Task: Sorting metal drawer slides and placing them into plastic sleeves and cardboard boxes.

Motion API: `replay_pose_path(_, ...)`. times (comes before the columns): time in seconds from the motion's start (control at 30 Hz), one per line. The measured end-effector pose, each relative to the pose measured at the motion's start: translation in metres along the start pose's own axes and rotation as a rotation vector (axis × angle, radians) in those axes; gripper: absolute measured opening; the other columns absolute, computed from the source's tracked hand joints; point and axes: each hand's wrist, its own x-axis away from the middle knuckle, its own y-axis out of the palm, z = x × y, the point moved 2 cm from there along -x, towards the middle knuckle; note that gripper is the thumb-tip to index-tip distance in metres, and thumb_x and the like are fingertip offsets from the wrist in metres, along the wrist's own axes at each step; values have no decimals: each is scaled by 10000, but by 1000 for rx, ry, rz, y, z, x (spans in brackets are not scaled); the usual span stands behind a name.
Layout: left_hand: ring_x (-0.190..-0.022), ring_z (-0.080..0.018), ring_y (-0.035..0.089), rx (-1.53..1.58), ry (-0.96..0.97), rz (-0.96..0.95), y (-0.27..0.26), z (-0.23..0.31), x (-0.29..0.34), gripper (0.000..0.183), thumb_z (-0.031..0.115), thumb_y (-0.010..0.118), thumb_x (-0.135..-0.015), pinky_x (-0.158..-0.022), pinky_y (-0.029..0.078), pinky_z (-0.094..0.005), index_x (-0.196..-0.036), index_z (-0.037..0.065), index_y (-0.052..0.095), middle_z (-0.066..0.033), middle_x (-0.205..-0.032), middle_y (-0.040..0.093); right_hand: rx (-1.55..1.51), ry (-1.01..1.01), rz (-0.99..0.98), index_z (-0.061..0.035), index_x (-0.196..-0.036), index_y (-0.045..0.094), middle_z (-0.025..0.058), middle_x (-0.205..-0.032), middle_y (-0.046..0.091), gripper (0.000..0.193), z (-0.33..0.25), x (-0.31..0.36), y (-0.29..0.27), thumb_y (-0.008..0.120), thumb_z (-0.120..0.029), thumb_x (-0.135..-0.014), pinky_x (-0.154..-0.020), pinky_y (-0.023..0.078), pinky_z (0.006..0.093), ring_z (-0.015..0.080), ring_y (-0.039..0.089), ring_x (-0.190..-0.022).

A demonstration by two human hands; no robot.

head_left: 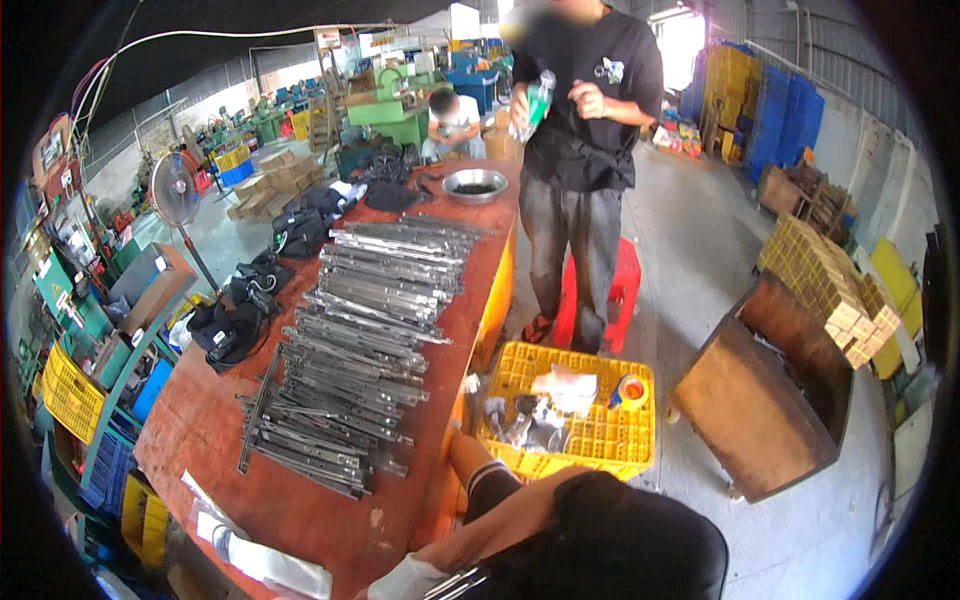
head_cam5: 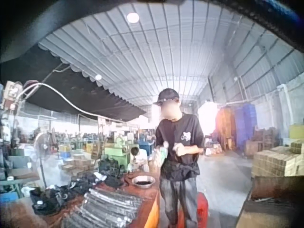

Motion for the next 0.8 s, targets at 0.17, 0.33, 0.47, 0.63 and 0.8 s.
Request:
replay_pose_path(0.17, -730, -349, 667, 443, -410, 61, 79, -52, 77, 369, 78, 726, -758, -648, 539, -422, -1093, -49, 638, -221, -980, 706, -323, 27, -254, -56, -1120, 682, 108, -887, 730, 310, -46, 75, -3, 712, -247, -878, -722, 546, 383, 265, 694, -814)
replay_pose_path(0.33, -788, -351, 658, 611, -392, 214, 137, -77, 89, 382, 90, 732, -774, -705, 534, -424, -1118, -45, 635, -212, -1015, 701, 54, -759, 236, 16, -1232, 612, 32, -921, 662, 405, -74, 131, -11, 583, -324, -1014, -708, 501, 276, 108, 621, -809)
replay_pose_path(0.47, -868, -342, 650, 643, -269, 367, 128, -46, 45, 431, 88, 742, -772, -771, 520, -418, -1164, -41, 618, -202, -1051, 693, 114, -489, 423, -3, -1262, 591, 73, -908, 668, 449, -28, 97, -27, 652, -340, -972, -670, 512, 298, 125, 626, -771)
replay_pose_path(0.63, -968, -330, 640, 647, -150, 543, 98, -9, 17, 494, 86, 755, -769, -853, 503, -412, -1221, -37, 597, -191, -1097, 683, 624, -428, 304, -66, -1093, 697, 139, -955, 725, 343, 5, 35, 38, 734, -281, -829, -766, 531, 380, 302, 680, -876)
replay_pose_path(0.8, -1069, -318, 630, 618, -88, 767, 63, 23, -23, 559, 84, 768, -767, -935, 486, -405, -1279, -33, 576, -179, -1143, 673, 754, -175, 326, -60, -927, 727, 177, -938, 710, 228, 23, -17, 62, 734, -236, -782, -723, 519, 379, 316, 672, -843)
